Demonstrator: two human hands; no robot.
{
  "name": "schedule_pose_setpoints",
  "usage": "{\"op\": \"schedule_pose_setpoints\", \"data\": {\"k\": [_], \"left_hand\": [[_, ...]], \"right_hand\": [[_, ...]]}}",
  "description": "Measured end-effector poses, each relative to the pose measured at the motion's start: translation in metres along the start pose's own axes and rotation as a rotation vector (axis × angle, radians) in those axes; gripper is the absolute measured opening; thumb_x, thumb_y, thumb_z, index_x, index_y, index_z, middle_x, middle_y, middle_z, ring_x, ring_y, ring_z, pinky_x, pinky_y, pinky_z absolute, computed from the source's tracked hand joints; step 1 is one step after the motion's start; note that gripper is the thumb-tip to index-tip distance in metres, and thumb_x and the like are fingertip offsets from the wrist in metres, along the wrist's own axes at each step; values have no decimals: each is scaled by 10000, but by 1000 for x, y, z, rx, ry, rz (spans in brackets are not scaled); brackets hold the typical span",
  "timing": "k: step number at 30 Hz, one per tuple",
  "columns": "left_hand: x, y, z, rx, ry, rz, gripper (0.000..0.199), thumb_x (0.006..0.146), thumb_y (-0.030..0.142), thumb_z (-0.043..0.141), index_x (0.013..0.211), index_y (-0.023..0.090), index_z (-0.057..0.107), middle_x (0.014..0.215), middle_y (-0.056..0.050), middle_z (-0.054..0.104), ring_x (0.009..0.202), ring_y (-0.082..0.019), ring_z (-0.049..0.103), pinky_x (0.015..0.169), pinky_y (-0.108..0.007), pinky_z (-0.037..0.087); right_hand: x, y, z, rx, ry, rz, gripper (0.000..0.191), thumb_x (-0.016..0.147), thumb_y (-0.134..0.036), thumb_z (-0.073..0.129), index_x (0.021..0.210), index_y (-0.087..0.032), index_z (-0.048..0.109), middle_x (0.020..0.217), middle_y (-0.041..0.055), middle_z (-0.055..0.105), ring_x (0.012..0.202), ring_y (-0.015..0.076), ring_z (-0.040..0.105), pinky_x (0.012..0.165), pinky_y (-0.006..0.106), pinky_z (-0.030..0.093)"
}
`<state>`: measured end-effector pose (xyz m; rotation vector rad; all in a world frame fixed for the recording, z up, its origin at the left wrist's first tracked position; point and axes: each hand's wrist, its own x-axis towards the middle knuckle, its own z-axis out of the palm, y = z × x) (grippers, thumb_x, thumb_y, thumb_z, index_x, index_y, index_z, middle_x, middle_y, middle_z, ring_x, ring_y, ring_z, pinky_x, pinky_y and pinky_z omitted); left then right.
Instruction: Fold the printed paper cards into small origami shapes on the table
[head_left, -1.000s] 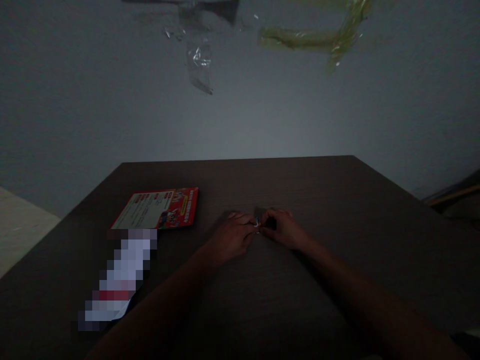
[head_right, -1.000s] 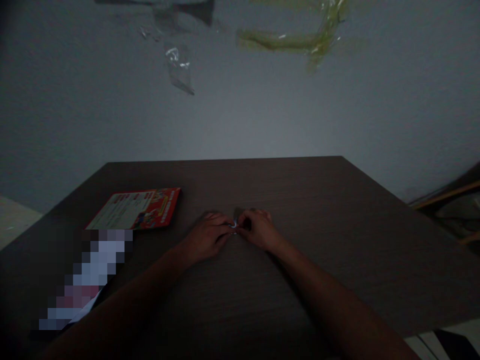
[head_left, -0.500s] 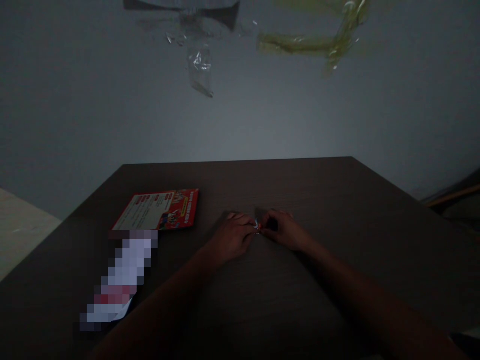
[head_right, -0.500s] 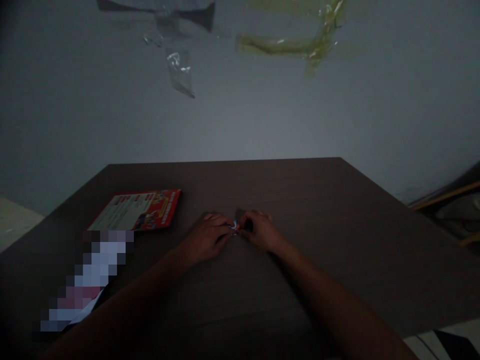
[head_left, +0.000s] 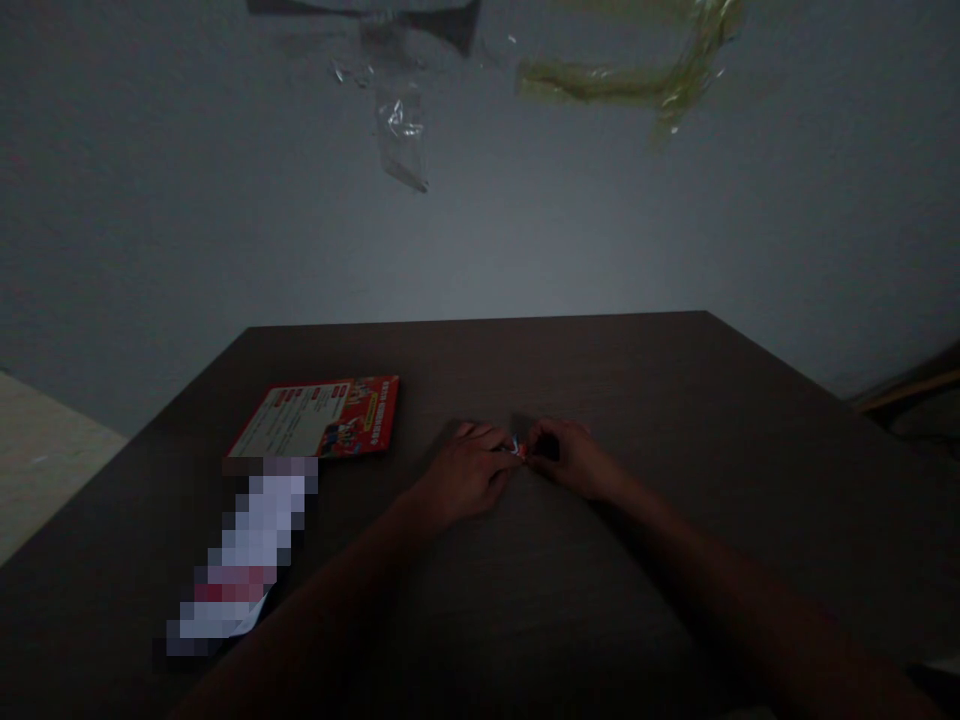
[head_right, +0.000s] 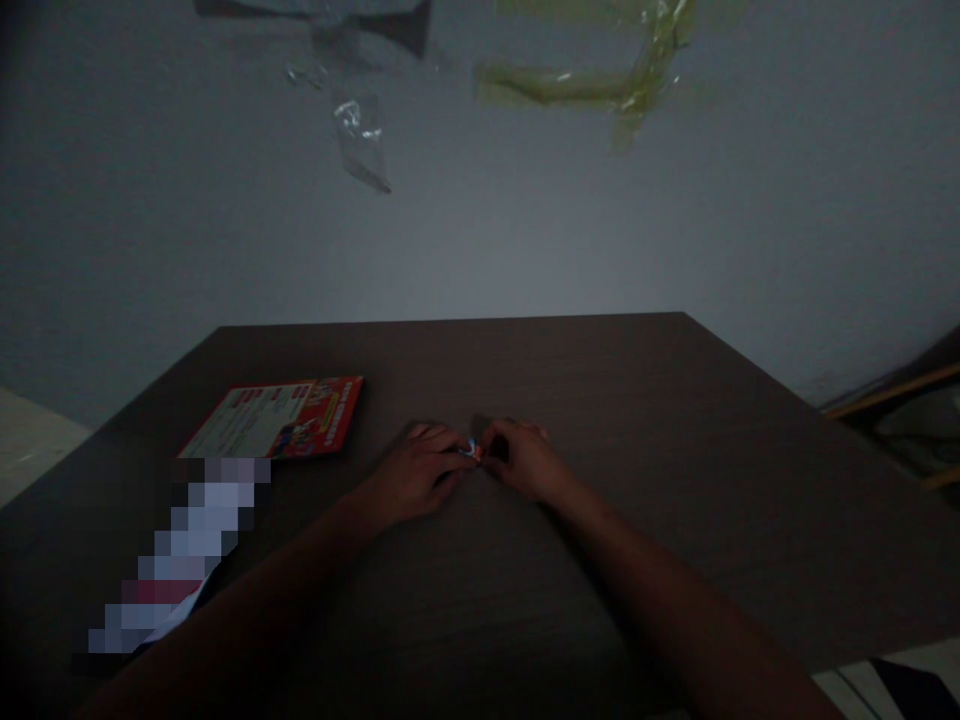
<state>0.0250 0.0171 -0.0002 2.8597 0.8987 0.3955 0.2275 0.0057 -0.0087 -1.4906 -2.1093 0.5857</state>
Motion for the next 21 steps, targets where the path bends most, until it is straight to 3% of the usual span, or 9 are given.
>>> {"op": "schedule_pose_setpoints", "data": {"k": [21], "left_hand": [[1, -1, -1, 5, 7, 28, 255, 857, 198, 478, 1048, 276, 629, 1014, -33, 587, 973, -202, 517, 858, -379, 355]], "right_hand": [[-2, 6, 1, 137, -27, 23, 106, 709, -177, 599, 813, -199, 598, 772, 3, 632, 704, 145, 567, 675, 257, 408]]}}
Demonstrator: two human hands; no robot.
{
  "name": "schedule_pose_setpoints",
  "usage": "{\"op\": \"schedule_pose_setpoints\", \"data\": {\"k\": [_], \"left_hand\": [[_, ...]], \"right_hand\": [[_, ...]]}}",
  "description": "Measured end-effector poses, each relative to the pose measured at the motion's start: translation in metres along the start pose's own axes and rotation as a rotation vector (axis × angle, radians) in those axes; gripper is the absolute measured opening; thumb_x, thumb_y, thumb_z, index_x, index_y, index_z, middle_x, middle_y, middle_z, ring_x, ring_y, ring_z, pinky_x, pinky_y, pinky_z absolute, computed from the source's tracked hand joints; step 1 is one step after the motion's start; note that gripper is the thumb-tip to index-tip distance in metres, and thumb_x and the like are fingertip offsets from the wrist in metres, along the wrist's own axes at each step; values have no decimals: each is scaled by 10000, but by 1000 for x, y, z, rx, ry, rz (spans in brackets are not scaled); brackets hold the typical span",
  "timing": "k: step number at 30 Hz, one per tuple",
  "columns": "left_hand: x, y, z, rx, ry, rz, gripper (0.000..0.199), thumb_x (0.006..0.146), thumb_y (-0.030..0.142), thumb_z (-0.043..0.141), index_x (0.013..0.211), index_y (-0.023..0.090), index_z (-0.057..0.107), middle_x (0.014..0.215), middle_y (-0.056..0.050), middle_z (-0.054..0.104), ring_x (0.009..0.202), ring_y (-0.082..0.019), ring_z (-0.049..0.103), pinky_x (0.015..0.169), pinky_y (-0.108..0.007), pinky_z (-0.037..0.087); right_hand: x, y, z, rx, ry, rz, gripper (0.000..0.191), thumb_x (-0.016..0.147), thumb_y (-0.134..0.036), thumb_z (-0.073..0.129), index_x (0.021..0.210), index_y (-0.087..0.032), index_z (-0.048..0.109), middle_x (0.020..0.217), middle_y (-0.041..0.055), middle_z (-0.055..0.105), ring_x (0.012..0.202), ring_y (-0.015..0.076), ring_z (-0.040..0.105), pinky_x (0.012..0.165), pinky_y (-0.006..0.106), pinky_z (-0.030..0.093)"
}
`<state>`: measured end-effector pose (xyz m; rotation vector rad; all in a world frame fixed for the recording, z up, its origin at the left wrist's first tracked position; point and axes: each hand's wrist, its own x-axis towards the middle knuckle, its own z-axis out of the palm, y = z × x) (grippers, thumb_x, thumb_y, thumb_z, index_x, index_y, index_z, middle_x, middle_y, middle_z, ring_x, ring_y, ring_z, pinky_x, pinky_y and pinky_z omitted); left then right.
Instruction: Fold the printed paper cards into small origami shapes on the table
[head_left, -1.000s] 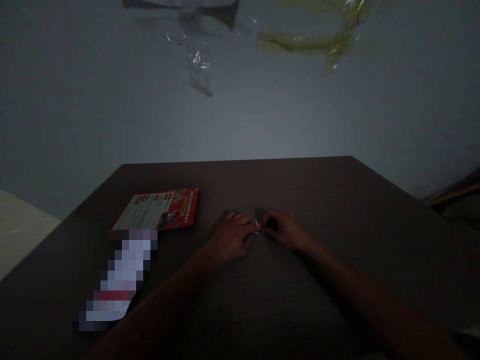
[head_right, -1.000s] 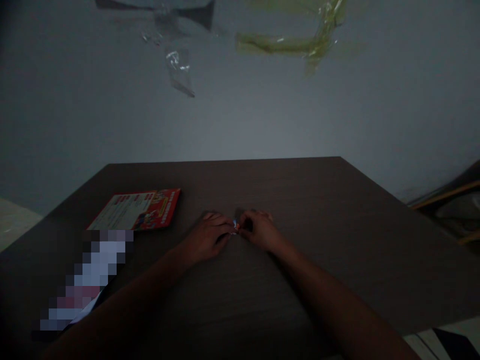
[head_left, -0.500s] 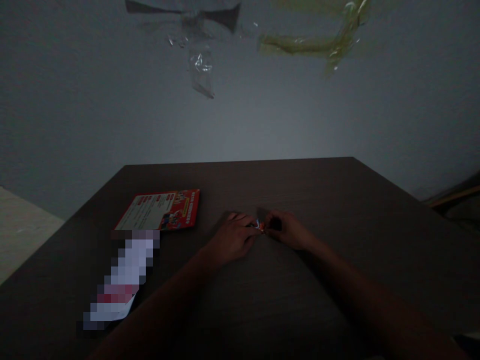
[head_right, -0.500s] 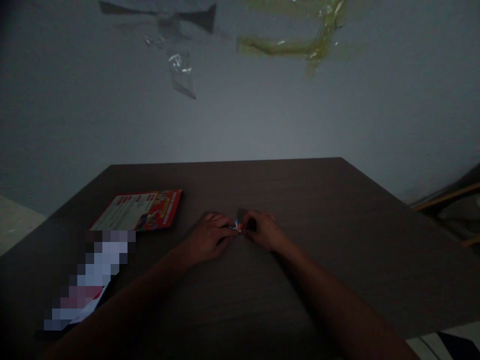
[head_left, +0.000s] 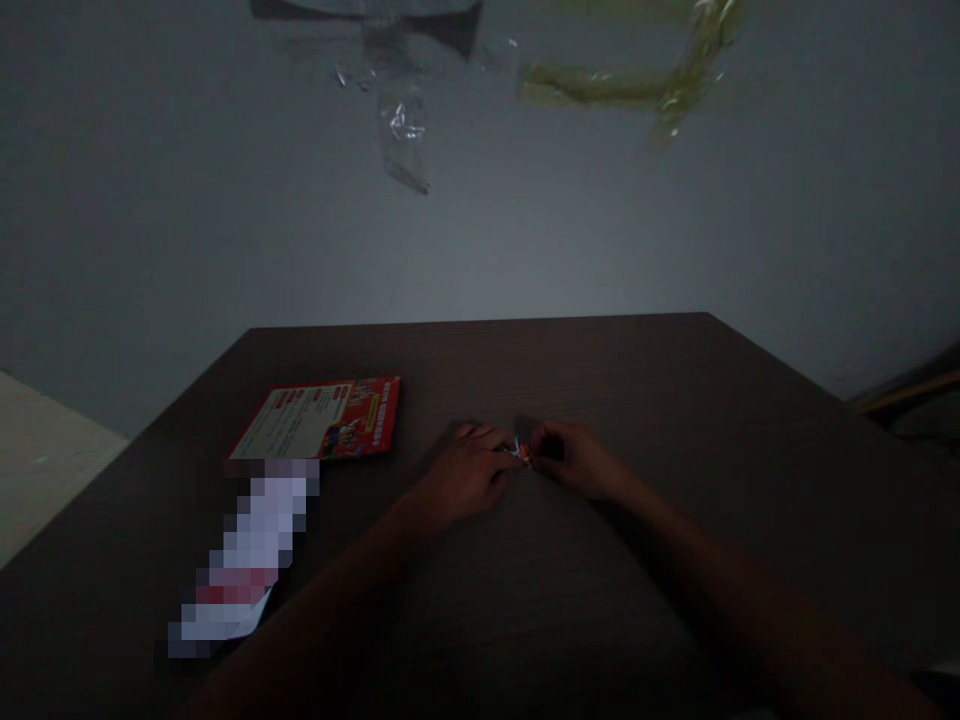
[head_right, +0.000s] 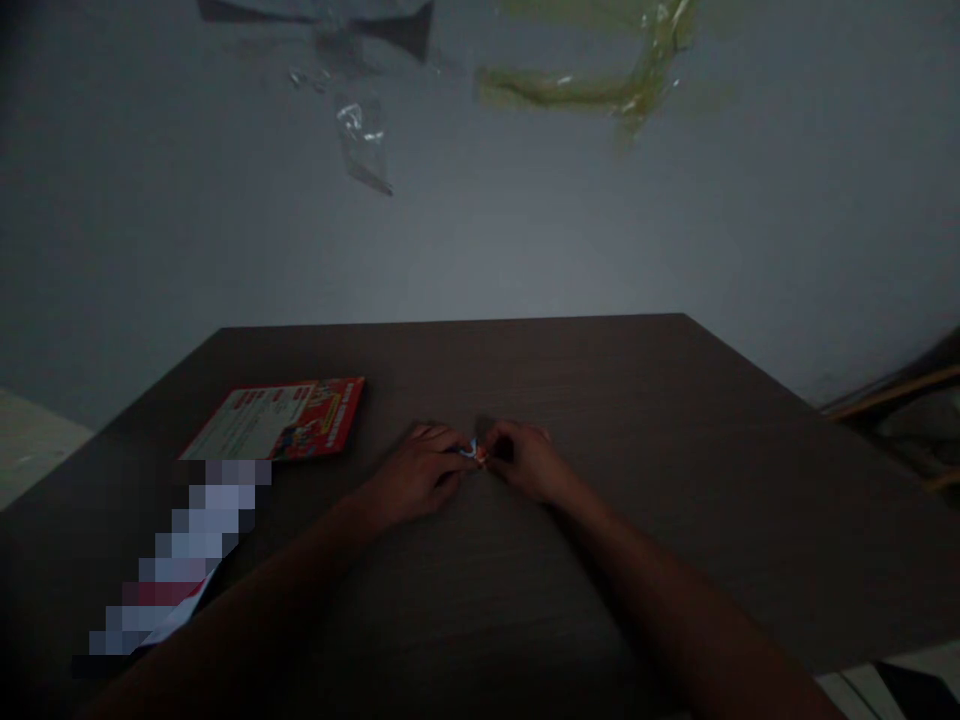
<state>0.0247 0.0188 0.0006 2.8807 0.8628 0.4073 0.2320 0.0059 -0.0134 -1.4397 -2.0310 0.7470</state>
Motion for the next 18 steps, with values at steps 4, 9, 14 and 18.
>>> {"op": "schedule_pose_setpoints", "data": {"k": [4, 9, 14, 18], "left_hand": [[-1, -1, 2, -8, 11, 1, 262, 866, 207, 475, 1066, 286, 625, 1024, -29, 586, 975, -198, 518, 863, -376, 357], [-1, -2, 4, -14, 24, -5, 261, 855, 201, 491, 1058, 293, 628, 1038, -18, 591, 985, -198, 514, 866, -377, 353], [-1, -3, 4, -22, 27, -3, 269, 857, 205, 490, 1068, 299, 626, 1050, -16, 597, 980, -197, 515, 866, -378, 351], [-1, -4, 5, -19, 30, -8, 272, 854, 204, 494, 1067, 304, 631, 1050, -17, 597, 984, -198, 515, 869, -382, 351]], "right_hand": [[0, 4, -1, 72, -11, 2, 113, 691, -171, 605, 800, -189, 580, 751, 4, 616, 689, 141, 554, 650, 246, 416], [0, 7, 0, 99, -17, 26, 101, 696, -180, 603, 793, -189, 575, 732, 0, 609, 669, 134, 545, 626, 239, 414], [-1, 9, -2, 144, -37, 33, 111, 690, -168, 591, 799, -180, 574, 752, 6, 615, 680, 133, 551, 626, 236, 420], [-1, 9, -4, 142, -30, 61, 105, 673, -163, 591, 774, -183, 570, 731, 0, 603, 674, 133, 545, 628, 239, 418]]}}
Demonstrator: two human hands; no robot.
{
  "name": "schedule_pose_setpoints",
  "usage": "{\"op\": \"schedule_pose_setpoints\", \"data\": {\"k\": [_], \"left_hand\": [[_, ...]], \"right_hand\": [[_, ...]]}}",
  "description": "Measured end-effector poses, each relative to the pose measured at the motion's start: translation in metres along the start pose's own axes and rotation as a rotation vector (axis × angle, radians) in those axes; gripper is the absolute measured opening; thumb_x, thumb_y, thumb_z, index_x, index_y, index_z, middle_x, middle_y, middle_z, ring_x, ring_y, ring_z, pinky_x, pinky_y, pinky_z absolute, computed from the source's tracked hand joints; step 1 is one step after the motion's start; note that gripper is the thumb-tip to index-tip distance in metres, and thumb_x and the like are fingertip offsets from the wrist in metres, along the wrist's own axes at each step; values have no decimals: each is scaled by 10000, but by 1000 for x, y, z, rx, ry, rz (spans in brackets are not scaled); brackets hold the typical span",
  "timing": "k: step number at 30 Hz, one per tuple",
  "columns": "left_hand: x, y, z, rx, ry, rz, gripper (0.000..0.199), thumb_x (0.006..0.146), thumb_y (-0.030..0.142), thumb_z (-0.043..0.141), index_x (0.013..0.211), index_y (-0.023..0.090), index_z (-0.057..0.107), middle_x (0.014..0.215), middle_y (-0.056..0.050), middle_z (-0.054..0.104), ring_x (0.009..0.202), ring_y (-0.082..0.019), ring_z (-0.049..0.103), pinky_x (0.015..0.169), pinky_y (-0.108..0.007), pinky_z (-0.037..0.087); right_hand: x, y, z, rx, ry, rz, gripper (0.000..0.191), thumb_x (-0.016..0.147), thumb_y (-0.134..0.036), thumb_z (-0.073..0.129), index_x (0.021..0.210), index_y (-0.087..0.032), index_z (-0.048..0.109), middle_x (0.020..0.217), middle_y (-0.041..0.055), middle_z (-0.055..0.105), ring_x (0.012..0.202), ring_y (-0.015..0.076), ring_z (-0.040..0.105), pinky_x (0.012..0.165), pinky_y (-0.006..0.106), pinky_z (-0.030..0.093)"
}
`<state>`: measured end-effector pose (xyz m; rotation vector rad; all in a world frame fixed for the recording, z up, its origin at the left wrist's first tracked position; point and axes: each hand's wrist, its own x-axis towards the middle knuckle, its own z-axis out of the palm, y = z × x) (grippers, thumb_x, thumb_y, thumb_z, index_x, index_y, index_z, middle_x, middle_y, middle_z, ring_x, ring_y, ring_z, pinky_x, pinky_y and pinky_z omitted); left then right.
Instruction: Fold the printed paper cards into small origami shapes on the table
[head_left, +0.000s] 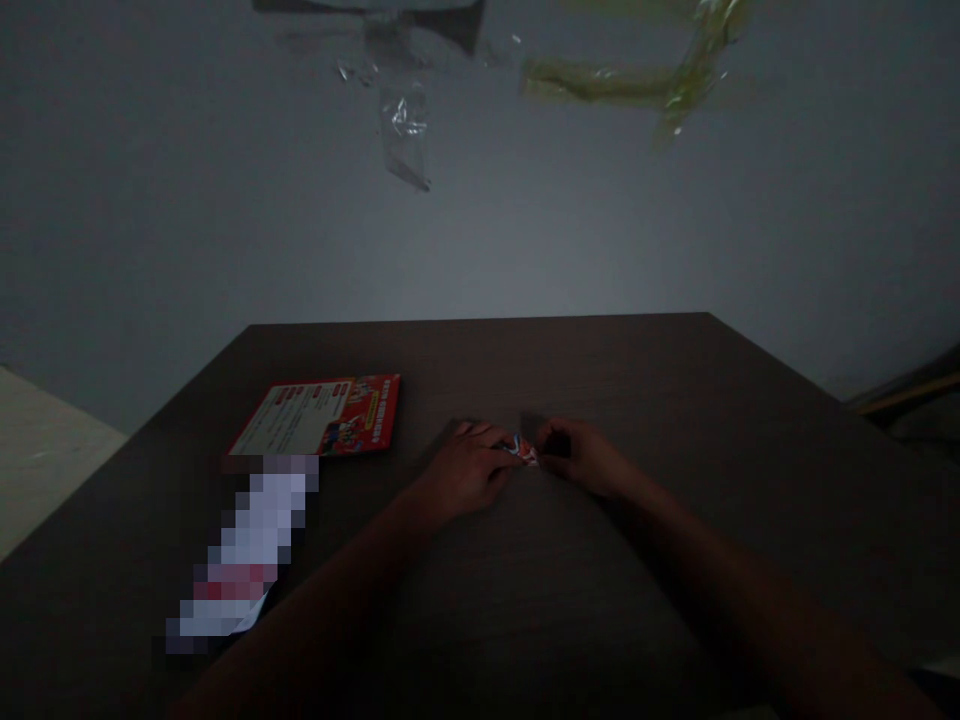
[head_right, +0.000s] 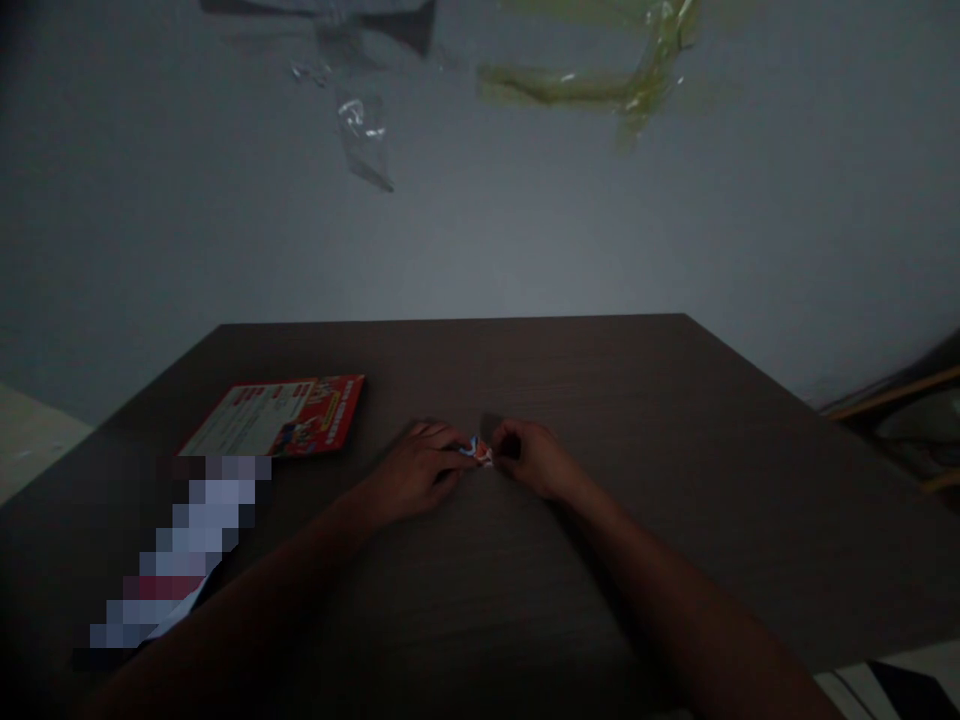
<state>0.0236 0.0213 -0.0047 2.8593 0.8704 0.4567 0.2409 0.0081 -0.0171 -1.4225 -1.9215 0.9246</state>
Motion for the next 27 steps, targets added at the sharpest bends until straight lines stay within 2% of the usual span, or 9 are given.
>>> {"op": "schedule_pose_setpoints", "data": {"k": [5, 11, 17, 22, 27], "left_hand": [[0, 0, -1, -5, -12, -7, 266, 865, 219, 481, 1070, 304, 629, 1046, -19, 595, 988, -201, 517, 865, -387, 355], [-1, 1, -3, -30, -15, -1, 279, 863, 204, 481, 1090, 293, 618, 1089, -16, 587, 1013, -195, 509, 897, -387, 343], [-2, 1, -2, -40, -11, -21, 252, 867, 224, 486, 1059, 287, 635, 1065, -23, 590, 1011, -200, 508, 891, -392, 348], [0, -1, 0, -88, 24, -15, 206, 869, 224, 497, 1002, 260, 650, 1020, -20, 599, 975, -187, 516, 892, -378, 358], [1, -2, 4, -169, 36, 15, 242, 895, 189, 449, 1060, 227, 623, 994, -35, 590, 947, -159, 519, 848, -304, 409]], "right_hand": [[-1, 1, -5, 94, -57, 31, 123, 648, -144, 589, 763, -176, 561, 729, -4, 590, 674, 128, 541, 635, 235, 424], [-1, 0, -7, 55, -35, 48, 74, 653, -138, 577, 713, -181, 564, 680, -15, 579, 639, 127, 529, 604, 234, 408], [-2, 0, -15, 163, -133, 50, 156, 630, -111, 613, 771, -169, 582, 747, -3, 597, 704, 132, 551, 663, 245, 428], [-3, 6, -17, 83, -98, 42, 146, 648, -106, 614, 781, -165, 601, 764, 7, 619, 721, 137, 564, 687, 257, 432], [-3, 7, -15, 83, -71, 16, 97, 688, -145, 609, 782, -163, 602, 776, 14, 635, 732, 141, 577, 695, 265, 443]]}}
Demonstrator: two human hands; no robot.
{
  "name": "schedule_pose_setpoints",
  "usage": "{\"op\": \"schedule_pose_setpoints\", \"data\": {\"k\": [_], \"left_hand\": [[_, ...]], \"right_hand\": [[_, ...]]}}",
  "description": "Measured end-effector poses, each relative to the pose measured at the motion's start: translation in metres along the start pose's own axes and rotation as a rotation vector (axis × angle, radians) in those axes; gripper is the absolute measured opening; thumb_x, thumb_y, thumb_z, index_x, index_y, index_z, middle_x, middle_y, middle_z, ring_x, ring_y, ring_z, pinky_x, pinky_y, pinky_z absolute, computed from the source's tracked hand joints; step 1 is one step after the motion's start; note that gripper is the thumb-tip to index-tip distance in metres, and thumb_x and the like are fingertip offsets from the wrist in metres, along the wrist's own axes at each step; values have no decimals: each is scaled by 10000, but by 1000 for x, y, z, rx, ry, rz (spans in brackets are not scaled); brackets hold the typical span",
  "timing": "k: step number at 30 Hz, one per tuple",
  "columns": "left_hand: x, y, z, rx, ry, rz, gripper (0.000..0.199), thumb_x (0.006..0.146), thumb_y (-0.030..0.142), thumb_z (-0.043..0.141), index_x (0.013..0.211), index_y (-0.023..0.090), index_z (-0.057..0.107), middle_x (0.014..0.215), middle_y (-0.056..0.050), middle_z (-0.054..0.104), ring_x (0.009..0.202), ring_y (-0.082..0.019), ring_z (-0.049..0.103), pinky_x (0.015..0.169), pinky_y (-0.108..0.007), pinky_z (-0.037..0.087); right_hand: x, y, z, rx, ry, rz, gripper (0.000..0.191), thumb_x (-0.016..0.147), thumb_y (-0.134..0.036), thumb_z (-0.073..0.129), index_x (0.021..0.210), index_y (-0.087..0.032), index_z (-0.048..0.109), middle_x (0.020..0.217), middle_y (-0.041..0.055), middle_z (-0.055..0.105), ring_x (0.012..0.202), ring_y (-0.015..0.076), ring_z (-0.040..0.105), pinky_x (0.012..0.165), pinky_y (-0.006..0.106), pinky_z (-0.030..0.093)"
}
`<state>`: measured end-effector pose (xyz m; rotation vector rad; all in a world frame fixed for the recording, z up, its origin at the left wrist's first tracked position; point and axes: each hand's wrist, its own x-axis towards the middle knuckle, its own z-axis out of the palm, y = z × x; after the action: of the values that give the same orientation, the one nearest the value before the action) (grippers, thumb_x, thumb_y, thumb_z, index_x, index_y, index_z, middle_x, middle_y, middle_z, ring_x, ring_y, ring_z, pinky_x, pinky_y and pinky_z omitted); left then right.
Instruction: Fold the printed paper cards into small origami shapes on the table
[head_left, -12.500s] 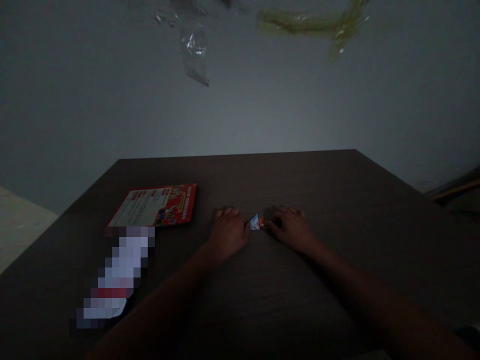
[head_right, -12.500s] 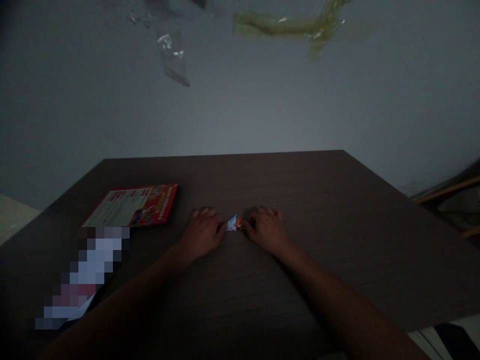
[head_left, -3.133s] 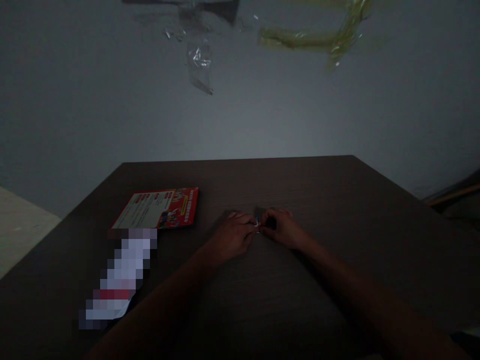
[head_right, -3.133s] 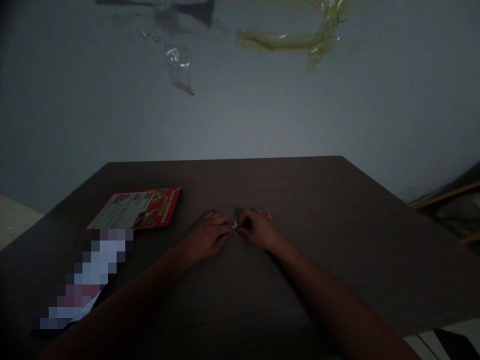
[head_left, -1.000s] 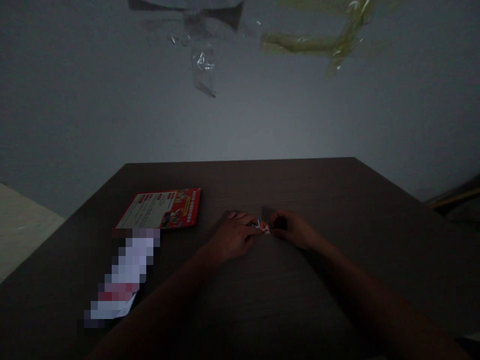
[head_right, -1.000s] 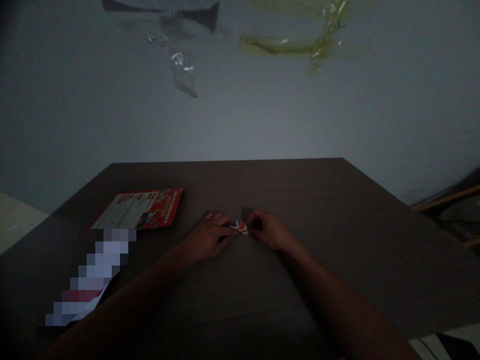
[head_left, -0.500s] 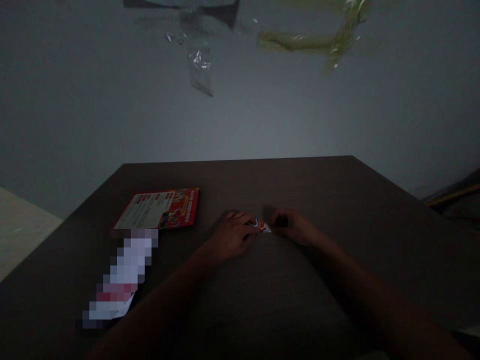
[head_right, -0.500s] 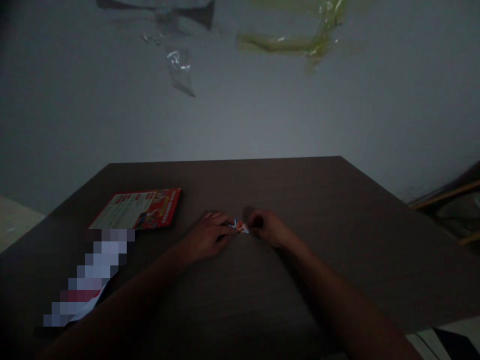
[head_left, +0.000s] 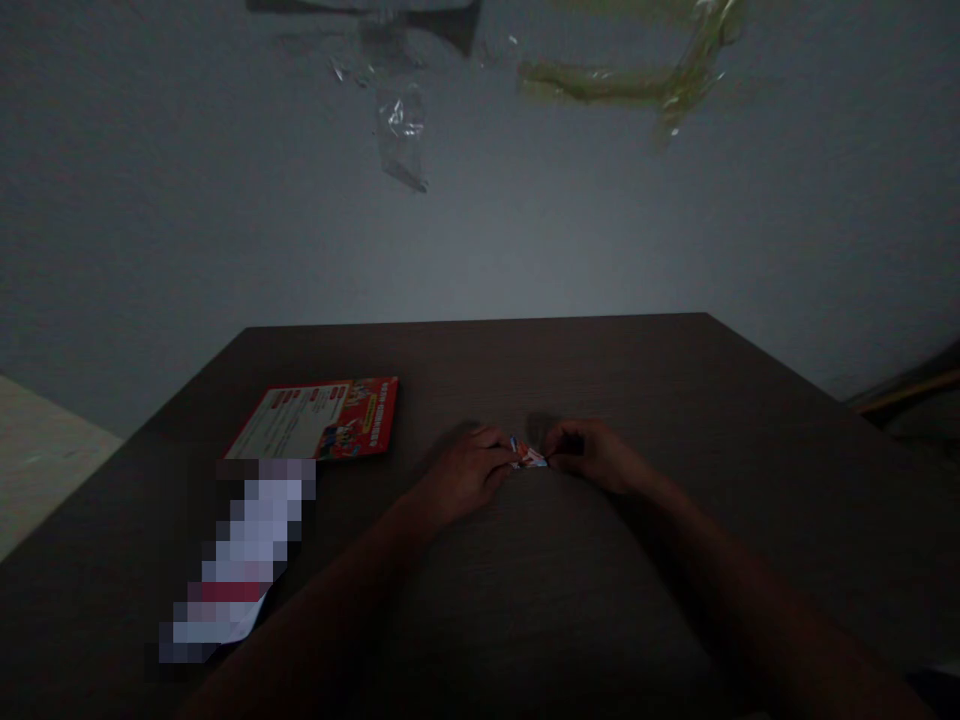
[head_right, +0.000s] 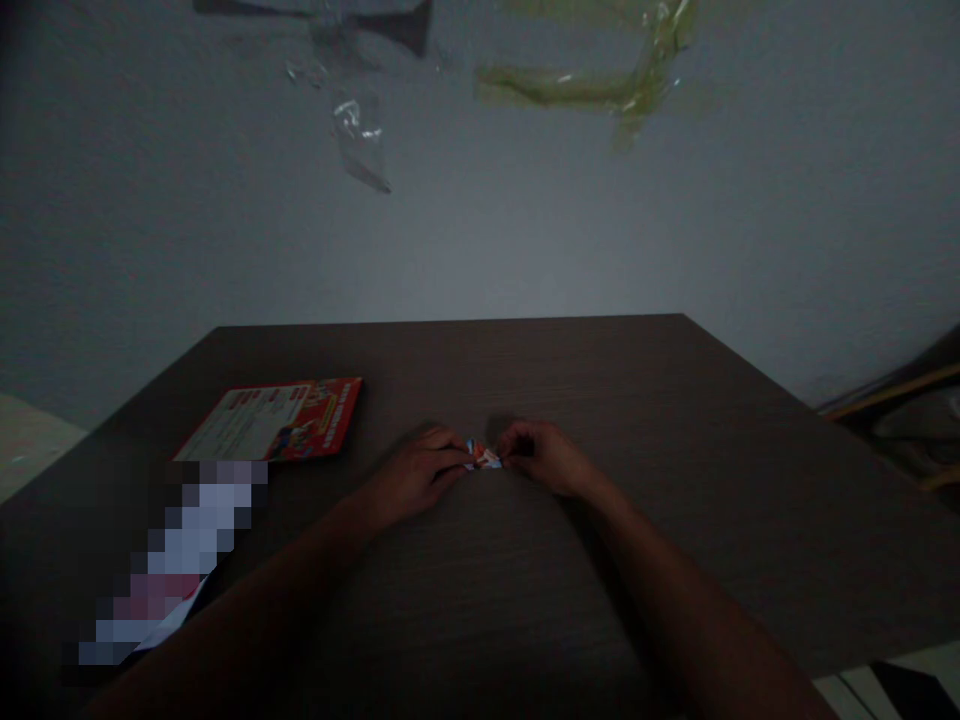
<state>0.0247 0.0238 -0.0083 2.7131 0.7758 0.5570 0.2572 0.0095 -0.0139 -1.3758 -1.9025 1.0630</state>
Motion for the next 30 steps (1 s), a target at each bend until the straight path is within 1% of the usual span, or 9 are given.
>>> {"op": "schedule_pose_setpoints", "data": {"k": [4, 8, 12, 15, 18, 22, 27, 30], "left_hand": [[0, -2, 4, 29, 7, -4, 251, 905, 194, 432, 1079, 224, 610, 965, -42, 590, 915, -163, 527, 806, -303, 431], [1, -4, 6, 76, 4, -2, 259, 912, 188, 415, 1091, 219, 599, 945, -50, 591, 904, -167, 529, 775, -297, 442], [1, -4, 5, 119, -20, -5, 261, 922, 186, 393, 1096, 199, 588, 984, -57, 594, 917, -168, 517, 790, -296, 445], [1, -4, 5, 147, -19, -6, 253, 924, 180, 390, 1090, 188, 580, 1001, -57, 592, 938, -172, 509, 809, -299, 446], [1, -5, 6, 153, -13, -4, 246, 916, 163, 404, 1090, 190, 576, 1014, -52, 591, 945, -170, 512, 813, -295, 449], [0, -6, 6, 121, 6, -21, 261, 912, 160, 412, 1117, 193, 570, 1035, -57, 595, 967, -169, 523, 836, -299, 453], [0, -7, 6, 52, 56, -61, 283, 907, 149, 404, 1131, 198, 570, 1044, -59, 605, 965, -165, 550, 837, -304, 465], [-1, -5, 6, 4, 119, -68, 267, 906, 205, 425, 1131, 202, 571, 1054, -61, 608, 957, -164, 563, 841, -310, 470]], "right_hand": [[-1, -3, -1, 12, -13, -8, 93, 691, -143, 616, 780, -166, 600, 778, 13, 634, 733, 144, 582, 700, 272, 450], [-2, -5, -2, -78, -26, -47, 135, 689, -129, 628, 815, -180, 628, 827, 15, 654, 780, 157, 593, 746, 288, 448], [-2, -7, -1, -117, -24, -84, 103, 725, -143, 609, 809, -190, 645, 832, 18, 666, 792, 162, 600, 754, 289, 444], [-2, -6, 1, -100, -7, -90, 94, 748, -162, 594, 820, -196, 645, 819, 12, 662, 779, 158, 599, 739, 282, 447], [-1, -5, 2, -67, -1, -91, 84, 729, -176, 628, 812, -188, 639, 820, 12, 662, 770, 154, 597, 731, 276, 453], [-2, -7, 2, -105, 20, -113, 117, 690, -169, 674, 803, -186, 650, 839, 21, 673, 786, 164, 603, 750, 289, 456], [-3, -12, 2, -206, 82, -181, 112, 746, -175, 624, 844, -199, 672, 859, 33, 675, 796, 170, 610, 750, 296, 455], [-3, -14, 3, -190, 128, -197, 110, 773, -202, 606, 862, -204, 671, 861, 38, 679, 795, 172, 616, 747, 297, 464]]}}
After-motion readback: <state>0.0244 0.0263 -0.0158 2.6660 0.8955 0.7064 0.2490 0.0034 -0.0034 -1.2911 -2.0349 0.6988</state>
